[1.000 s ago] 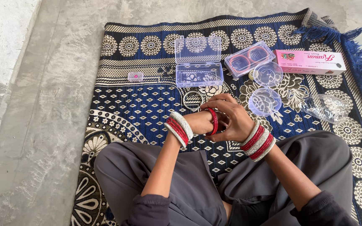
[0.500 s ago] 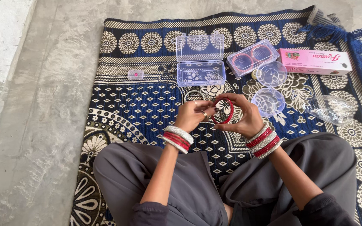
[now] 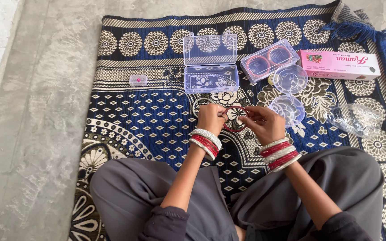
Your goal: The person sits on a rug and removes red and silver bangles from their wrists, then places them into small plastic containers and a larger plastic case. The person handles the bangles one by one and arranges them in the containers.
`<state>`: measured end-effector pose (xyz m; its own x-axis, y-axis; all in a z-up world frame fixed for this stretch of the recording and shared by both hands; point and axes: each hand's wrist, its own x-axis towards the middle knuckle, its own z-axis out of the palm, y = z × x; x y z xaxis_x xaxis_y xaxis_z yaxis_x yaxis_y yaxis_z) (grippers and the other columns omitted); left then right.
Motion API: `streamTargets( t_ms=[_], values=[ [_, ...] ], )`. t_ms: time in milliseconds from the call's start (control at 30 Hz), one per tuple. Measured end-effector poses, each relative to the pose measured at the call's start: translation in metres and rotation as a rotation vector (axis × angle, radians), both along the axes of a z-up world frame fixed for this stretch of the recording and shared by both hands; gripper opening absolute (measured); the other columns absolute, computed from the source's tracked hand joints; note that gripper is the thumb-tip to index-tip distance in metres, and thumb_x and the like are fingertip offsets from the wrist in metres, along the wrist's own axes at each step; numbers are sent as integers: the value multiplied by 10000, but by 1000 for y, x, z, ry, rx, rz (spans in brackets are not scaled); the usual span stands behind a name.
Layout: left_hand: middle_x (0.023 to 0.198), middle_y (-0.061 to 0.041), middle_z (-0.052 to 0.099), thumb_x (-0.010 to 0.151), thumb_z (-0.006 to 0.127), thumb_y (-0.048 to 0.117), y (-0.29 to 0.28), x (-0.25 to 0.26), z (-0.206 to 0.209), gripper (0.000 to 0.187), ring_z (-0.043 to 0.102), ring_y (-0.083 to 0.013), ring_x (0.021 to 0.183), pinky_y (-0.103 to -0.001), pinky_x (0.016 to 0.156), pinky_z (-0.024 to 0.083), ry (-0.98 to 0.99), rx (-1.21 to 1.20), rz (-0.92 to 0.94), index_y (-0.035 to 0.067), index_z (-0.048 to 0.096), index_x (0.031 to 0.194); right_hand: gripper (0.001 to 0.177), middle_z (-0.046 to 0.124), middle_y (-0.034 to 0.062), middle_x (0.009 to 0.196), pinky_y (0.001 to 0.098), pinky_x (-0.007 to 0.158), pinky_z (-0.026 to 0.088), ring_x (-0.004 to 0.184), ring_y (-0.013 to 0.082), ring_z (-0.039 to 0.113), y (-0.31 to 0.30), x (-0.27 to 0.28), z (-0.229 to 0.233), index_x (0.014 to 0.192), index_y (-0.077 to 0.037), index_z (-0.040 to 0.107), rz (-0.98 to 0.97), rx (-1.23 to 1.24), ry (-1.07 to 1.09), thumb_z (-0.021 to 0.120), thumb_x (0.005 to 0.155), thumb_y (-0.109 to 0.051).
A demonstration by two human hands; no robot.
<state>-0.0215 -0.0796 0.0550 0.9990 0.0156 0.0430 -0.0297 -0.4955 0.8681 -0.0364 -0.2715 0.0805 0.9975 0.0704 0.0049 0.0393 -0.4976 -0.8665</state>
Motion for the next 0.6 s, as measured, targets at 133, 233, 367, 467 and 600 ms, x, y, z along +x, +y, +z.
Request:
streamTargets(
  t_ms=[133,233,367,467,600],
  values=[
    [689,-214,714,788,767,-6,-15,20,-14,46,729,-290,613,-383,586,573,45,96,45,-20,777,831,273,788,90,860,279,702,611,721,132,754,2,19,-18,1074,-37,789,-137,-97,-69,818,853,-195],
    [709,-222,707,764,799,5,-27,34,-27,37,734,-317,661,-389,610,599,38,235,93,-1,779,794,219,777,81,788,282,658,577,660,153,745,2,33,-29,1002,-74,815,-197,-269,-79,825,855,-235],
    [726,-221,715,775,812,13,-34,48,-40,73,740,-334,692,-400,607,624,88,347,182,22,775,713,167,774,42,741,302,636,550,616,174,727,5,50,-46,909,-130,843,-250,-416,-83,836,816,-268],
    [727,-219,721,773,816,19,-36,53,-47,60,744,-343,703,-407,594,621,112,339,237,18,768,737,166,777,47,736,319,665,548,601,187,719,4,61,-62,911,-135,846,-229,-444,-57,851,806,-263],
    [750,-210,732,802,786,-9,-38,58,-50,88,759,-330,733,-387,603,631,120,391,235,14,767,719,173,775,53,769,291,659,573,615,168,729,2,69,-79,955,-135,834,-204,-388,-47,831,815,-236]
  ],
)
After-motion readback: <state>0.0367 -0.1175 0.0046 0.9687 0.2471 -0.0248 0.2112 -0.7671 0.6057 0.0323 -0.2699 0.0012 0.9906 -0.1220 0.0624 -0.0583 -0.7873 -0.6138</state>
